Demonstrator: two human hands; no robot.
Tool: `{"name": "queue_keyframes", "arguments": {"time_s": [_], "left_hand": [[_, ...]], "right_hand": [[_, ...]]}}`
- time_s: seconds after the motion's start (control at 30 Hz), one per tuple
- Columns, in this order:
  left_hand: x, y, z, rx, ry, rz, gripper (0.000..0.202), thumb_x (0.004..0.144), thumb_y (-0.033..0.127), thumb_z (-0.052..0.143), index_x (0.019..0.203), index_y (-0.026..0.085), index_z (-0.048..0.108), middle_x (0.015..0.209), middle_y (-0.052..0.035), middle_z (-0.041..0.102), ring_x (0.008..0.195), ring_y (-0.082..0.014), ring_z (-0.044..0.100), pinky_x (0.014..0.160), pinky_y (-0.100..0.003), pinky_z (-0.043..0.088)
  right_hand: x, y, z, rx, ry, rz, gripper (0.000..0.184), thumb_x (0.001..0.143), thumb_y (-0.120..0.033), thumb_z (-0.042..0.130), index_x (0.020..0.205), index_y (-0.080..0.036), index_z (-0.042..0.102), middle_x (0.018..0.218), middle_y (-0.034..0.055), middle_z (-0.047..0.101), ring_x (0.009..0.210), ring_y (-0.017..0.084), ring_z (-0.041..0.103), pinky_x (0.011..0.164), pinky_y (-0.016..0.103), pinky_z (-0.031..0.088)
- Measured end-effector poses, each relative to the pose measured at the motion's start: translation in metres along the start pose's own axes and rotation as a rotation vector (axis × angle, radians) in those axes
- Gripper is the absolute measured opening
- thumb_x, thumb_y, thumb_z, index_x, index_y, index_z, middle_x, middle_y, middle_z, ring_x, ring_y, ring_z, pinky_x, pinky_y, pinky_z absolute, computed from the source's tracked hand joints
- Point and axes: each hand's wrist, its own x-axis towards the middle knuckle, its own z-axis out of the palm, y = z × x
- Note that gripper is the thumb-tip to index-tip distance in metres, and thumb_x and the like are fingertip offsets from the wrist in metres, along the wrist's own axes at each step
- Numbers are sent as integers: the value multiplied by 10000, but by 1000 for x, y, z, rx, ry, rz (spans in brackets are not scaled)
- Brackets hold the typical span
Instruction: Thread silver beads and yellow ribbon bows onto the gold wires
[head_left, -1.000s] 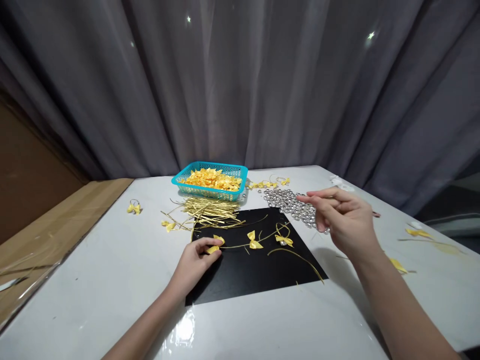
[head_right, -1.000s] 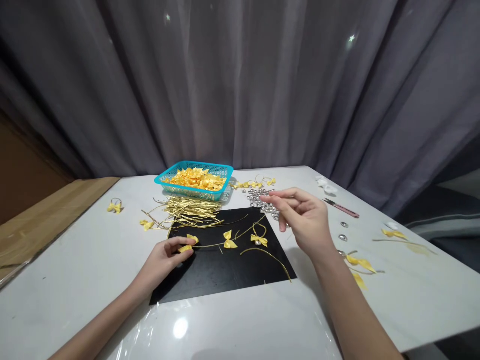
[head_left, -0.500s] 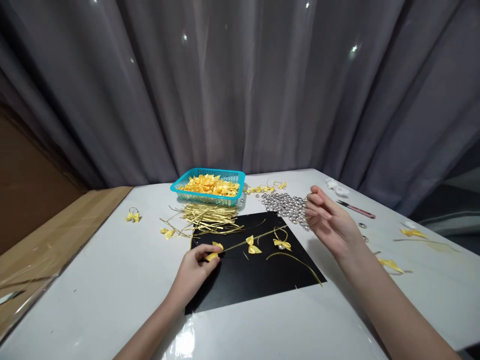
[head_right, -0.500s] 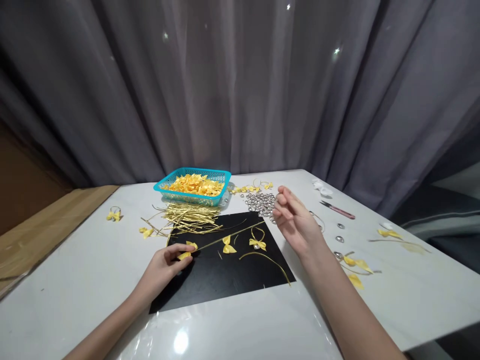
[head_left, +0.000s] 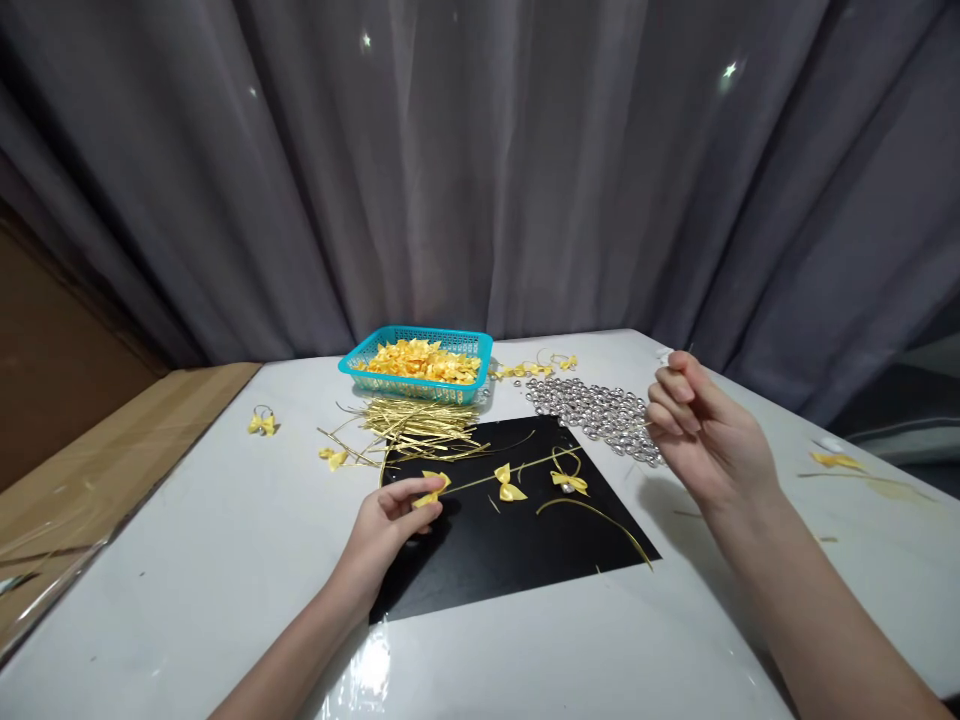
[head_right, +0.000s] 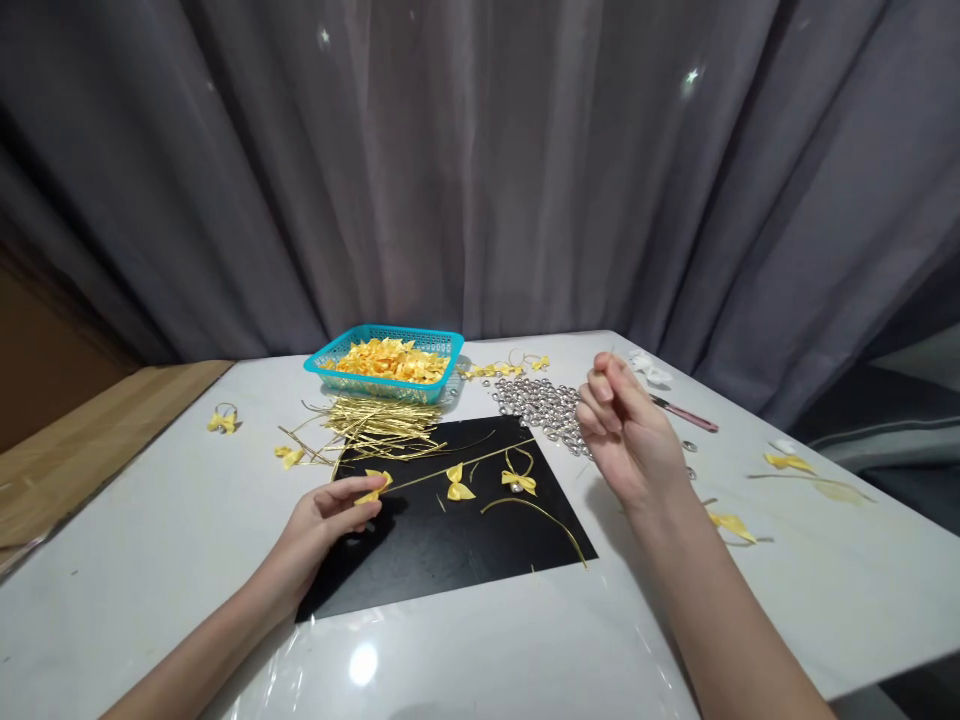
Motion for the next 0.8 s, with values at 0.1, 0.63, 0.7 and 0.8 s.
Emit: {"name": "queue_keyframes", "arguments": {"time_s": [0.1, 0.63, 0.7, 0.8], "left_hand": [[-2, -2, -2, -41, 21, 27, 360, 574, 321, 783, 912, 206, 739, 1019, -73, 688, 758, -131, 586, 604, -188, 450], [-25, 4, 15, -33, -42, 90, 291, 606, 282, 771, 876, 186, 719, 843, -40, 693, 631, -77, 541, 540, -153, 437], [-26, 2, 16, -55, -29, 107, 269, 601, 272, 772, 852, 194, 717, 909, -41, 692, 658, -76, 555, 537, -142, 436], [-24, -3, 16, -63, -47, 105, 262, 599, 270, 774, 845, 199, 717, 912, -40, 693, 675, -79, 571, 542, -135, 443]], "right_hand": [[-8, 15, 14, -6, -35, 98, 188, 785, -383, 634, 779, -234, 521, 598, -32, 201, 449, 72, 80, 384, 241, 84], [-77, 62, 54, -872, -595, -394, 98, 915, -157, 450, 983, -158, 521, 761, 5, 637, 562, 59, 540, 529, 181, 382], [-78, 65, 55, -898, -649, -462, 82, 903, -137, 475, 946, -155, 542, 773, -1, 637, 595, 56, 547, 558, 179, 388], [-80, 67, 56, -916, -710, -528, 86, 897, -127, 483, 935, -146, 557, 784, 1, 630, 609, 57, 536, 559, 185, 379]]}}
